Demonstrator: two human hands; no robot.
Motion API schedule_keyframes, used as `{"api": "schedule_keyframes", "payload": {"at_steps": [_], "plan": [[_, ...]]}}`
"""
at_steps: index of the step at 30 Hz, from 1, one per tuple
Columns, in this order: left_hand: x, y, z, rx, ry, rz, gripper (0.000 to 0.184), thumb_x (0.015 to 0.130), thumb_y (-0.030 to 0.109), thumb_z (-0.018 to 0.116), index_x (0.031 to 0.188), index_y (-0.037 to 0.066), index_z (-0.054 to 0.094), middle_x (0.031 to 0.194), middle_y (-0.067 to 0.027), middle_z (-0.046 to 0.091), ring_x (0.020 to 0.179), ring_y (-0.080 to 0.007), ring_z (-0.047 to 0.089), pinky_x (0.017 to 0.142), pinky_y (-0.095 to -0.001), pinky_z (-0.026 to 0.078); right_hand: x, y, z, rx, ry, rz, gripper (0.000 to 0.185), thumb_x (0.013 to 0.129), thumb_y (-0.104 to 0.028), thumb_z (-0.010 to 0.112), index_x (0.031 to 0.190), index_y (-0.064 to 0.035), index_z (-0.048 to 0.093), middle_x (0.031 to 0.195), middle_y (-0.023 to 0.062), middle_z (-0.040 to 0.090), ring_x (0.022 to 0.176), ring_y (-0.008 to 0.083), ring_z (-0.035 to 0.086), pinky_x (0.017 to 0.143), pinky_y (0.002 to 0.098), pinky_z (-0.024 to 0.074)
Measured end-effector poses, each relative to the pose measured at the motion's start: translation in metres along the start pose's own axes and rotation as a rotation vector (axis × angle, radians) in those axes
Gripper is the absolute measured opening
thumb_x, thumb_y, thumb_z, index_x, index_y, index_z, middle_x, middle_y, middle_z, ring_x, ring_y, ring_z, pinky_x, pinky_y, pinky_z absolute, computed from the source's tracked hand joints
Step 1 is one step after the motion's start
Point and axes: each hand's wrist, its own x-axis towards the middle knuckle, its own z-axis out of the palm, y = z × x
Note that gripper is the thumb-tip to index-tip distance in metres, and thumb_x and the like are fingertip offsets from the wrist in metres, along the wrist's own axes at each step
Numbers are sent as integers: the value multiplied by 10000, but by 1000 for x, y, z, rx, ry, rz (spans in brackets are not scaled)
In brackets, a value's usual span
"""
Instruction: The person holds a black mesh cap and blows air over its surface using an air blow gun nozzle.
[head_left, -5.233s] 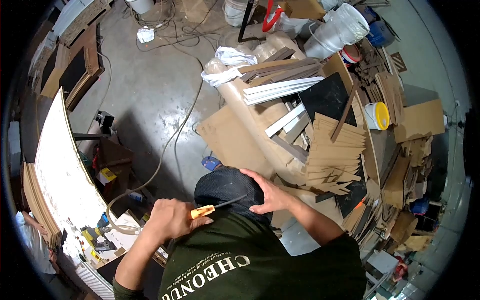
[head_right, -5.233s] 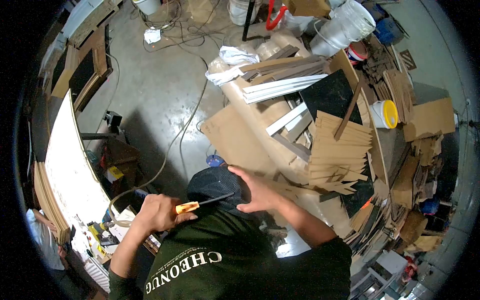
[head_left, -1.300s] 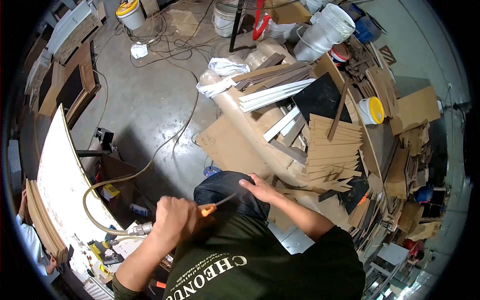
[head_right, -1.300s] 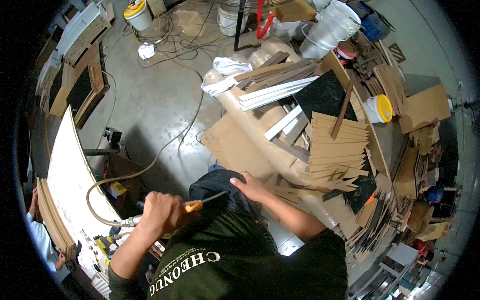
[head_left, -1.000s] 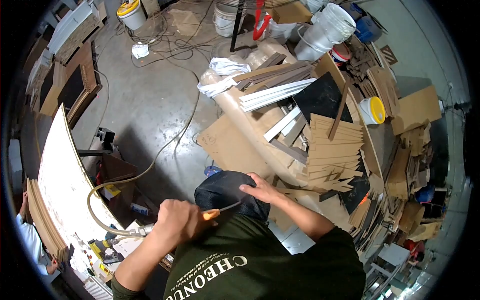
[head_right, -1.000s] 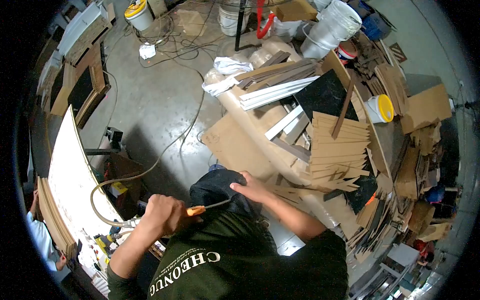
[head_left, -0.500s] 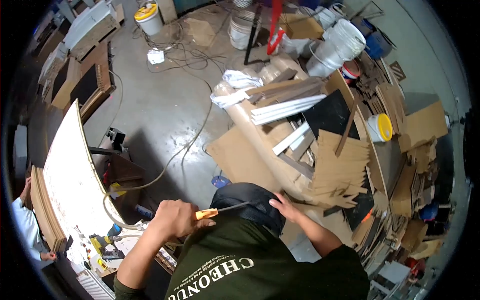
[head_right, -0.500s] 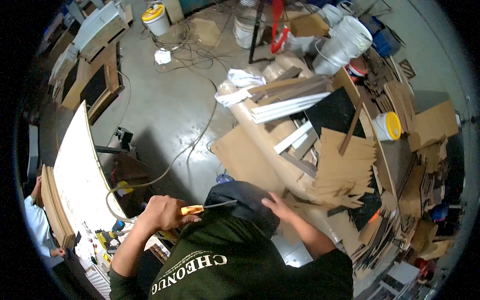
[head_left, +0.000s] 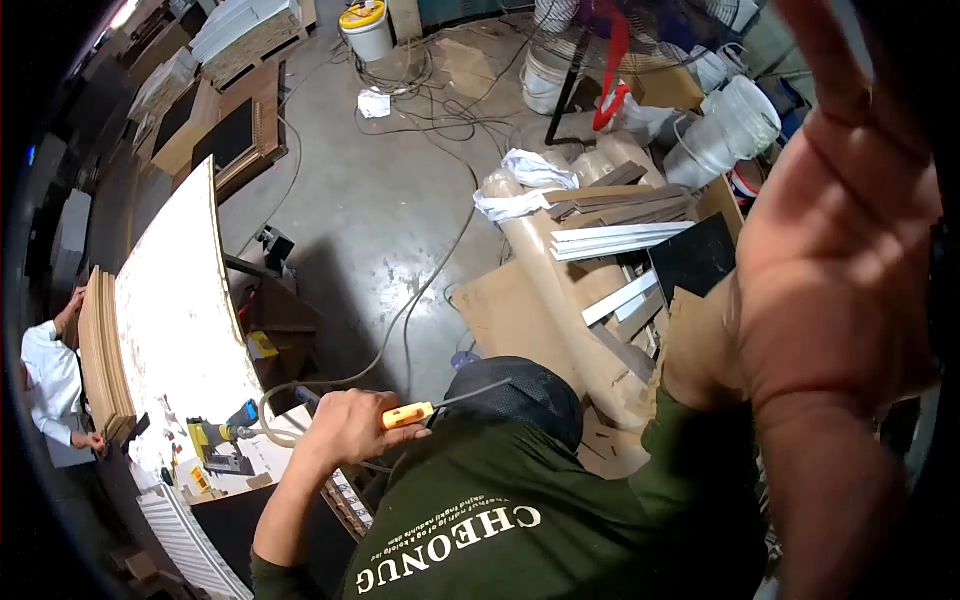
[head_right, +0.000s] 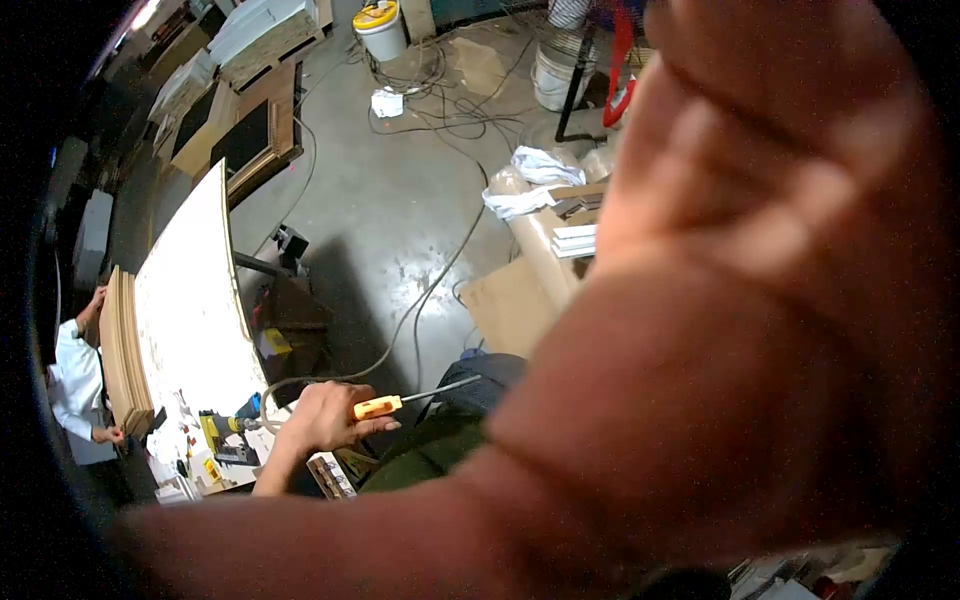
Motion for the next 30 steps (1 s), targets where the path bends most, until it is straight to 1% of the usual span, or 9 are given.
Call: {"api": "schedule_keyframes", "payload": {"at_steps": [9, 19, 21, 23, 25, 26, 27, 29, 30], "plan": [[-16, 4, 6, -107, 90, 13, 511, 759, 594, 584, 777, 88, 646, 637, -129, 610, 651, -325, 614, 585, -399, 477, 12, -9, -11, 44, -15, 9, 1071, 579, -481, 789, 1386, -18, 259, 1403, 169, 316, 1307, 284, 313, 1057, 409, 275], [-8, 11, -3, -105, 33, 21, 451, 758, 539, 622, 784, 89, 645, 659, -133, 613, 661, -323, 611, 589, -403, 470, 20, -11, -24, 31, -30, -13, 1054, 589, -483, 782, 1381, -14, 267, 1400, 173, 319, 1306, 285, 314, 1058, 411, 272], [-12, 1, -7, -196, 205, 74, 424, 739, 499, 663, 773, 78, 629, 644, -114, 594, 606, -308, 592, 551, -381, 454, 25, -8, -27, 41, -54, -16, 1051, 591, -483, 780, 1380, -13, 269, 1399, 174, 320, 1306, 285, 314, 1059, 411, 271], [-43, -20, -31, -322, 592, 190, 414, 697, 459, 713, 733, 59, 611, 627, -79, 559, 533, -266, 536, 510, -342, 423, 26, -7, -31, 42, -42, -35, 1047, 593, -484, 779, 1379, -12, 271, 1399, 175, 320, 1306, 285, 314, 1059, 412, 271], [-107, -109, 4, -112, 1095, 172, 421, 647, 444, 738, 688, 55, 583, 611, -54, 519, 517, -217, 482, 490, -304, 377, 29, -3, -33, 24, -27, -34, 1044, 595, -484, 777, 1378, -12, 272, 1398, 176, 321, 1305, 285, 314, 1059, 412, 270], [-119, -121, -20, -630, 823, 536, 384, 688, 389, 731, 794, 47, 595, 792, -81, 537, 663, -199, 504, 614, -312, 420, 29, -4, -34, 30, -37, -31, 1042, 596, -484, 777, 1377, -11, 273, 1398, 176, 321, 1305, 285, 315, 1059, 412, 270], [-133, -122, -43, -1123, 455, 869, 362, 729, 335, 725, 899, 38, 607, 972, -109, 556, 810, -180, 525, 738, -321, 463, 32, -4, -35, 26, -42, -24, 1041, 597, -484, 776, 1376, -11, 274, 1397, 177, 322, 1305, 285, 315, 1059, 413, 270], [-147, -123, -16, -176, 506, 496, 345, 741, 333, 712, 912, 50, 613, 949, -90, 565, 800, -176, 528, 764, -308, 451, 38, 0, -37, 40, -29, -12, 1037, 600, -484, 774, 1375, -10, 275, 1397, 178, 322, 1305, 286, 315, 1060, 413, 269], [-158, -122, -5, -187, 513, 493, 345, 741, 333, 712, 912, 50, 613, 949, -90, 565, 800, -176, 528, 764, -308, 451, 43, 0, -39, 39, -35, -9, 1036, 601, -485, 774, 1375, -10, 276, 1396, 178, 323, 1305, 286, 315, 1060, 413, 269]]}}
